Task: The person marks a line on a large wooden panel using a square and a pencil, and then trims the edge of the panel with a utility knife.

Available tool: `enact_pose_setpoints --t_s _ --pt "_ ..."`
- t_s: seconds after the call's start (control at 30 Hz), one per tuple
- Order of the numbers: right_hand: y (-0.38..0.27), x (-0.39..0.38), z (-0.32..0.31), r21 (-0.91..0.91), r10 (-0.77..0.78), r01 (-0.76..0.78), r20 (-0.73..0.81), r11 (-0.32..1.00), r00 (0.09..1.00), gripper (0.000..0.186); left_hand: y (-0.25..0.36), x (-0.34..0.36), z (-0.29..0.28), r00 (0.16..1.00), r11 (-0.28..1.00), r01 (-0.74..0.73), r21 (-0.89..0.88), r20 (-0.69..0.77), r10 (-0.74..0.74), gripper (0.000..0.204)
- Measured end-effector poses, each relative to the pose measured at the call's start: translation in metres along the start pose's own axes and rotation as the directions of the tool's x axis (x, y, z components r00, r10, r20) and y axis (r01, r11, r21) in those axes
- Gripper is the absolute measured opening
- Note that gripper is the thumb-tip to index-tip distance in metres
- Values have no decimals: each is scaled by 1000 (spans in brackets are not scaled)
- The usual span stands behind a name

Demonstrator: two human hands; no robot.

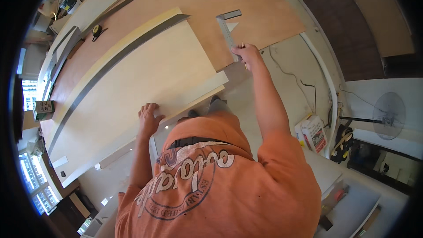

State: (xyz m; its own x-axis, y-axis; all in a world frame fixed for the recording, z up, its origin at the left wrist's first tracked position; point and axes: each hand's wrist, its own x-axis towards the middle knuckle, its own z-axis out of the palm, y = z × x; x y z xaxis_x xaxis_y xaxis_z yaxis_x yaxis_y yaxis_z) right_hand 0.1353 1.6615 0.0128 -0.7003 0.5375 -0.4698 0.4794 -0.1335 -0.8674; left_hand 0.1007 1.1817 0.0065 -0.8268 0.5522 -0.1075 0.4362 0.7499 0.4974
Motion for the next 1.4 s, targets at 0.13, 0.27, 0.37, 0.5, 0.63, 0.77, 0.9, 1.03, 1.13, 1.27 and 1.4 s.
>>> enact_pose_setpoints --t_s 0.13,0.27,0.37,0.5,0.63,0.77,0.9,1.03,1.13,1.27,1.4 --pt "-12 -78 -9 90 -25 3 248 996 968 19 3 -5 -5 1000 999 14 40 8 -14 46" --pt "-32 -105 1 -114 31 34 522 993 853 20 58 4 -14 956 996 -89 -25 -284 79 63" --pt "-44 -110 24 -86 56 -1 639 996 767 23 103 21 -24 905 978 -199 61 -372 207 68" --pt "-62 -106 25 15 -12 1 810 1000 586 24 137 43 -5 860 952 -299 70 -413 301 43" --pt "-67 -80 -6 107 8 -216 881 971 472 21 160 45 28 866 951 -247 -184 -483 132 22" --pt "-35 -46 -28 58 -32 -7 652 998 758 25 190 40 54 909 814 207 -543 -201 -365 16" --pt "26 -10 -29 -140 -123 268 629 953 767 28 197 28 94 820 424 173 -889 -108 -561 22" --pt "60 -5 -14 -205 -29 202 630 958 776 38 208 -4 115 724 149 111 -983 -23 -690 28" --pt "71 -10 3 -216 17 160 643 963 765 39 204 -32 117 701 48 47 -998 -1 -713 29" --pt "83 -12 16 -265 73 144 666 953 742 24 207 -44 89 670 -108 -132 -985 -8 -742 28" --pt "79 -16 20 -272 71 146 654 951 753 18 214 -46 63 697 -221 -231 -947 -2 -717 27"
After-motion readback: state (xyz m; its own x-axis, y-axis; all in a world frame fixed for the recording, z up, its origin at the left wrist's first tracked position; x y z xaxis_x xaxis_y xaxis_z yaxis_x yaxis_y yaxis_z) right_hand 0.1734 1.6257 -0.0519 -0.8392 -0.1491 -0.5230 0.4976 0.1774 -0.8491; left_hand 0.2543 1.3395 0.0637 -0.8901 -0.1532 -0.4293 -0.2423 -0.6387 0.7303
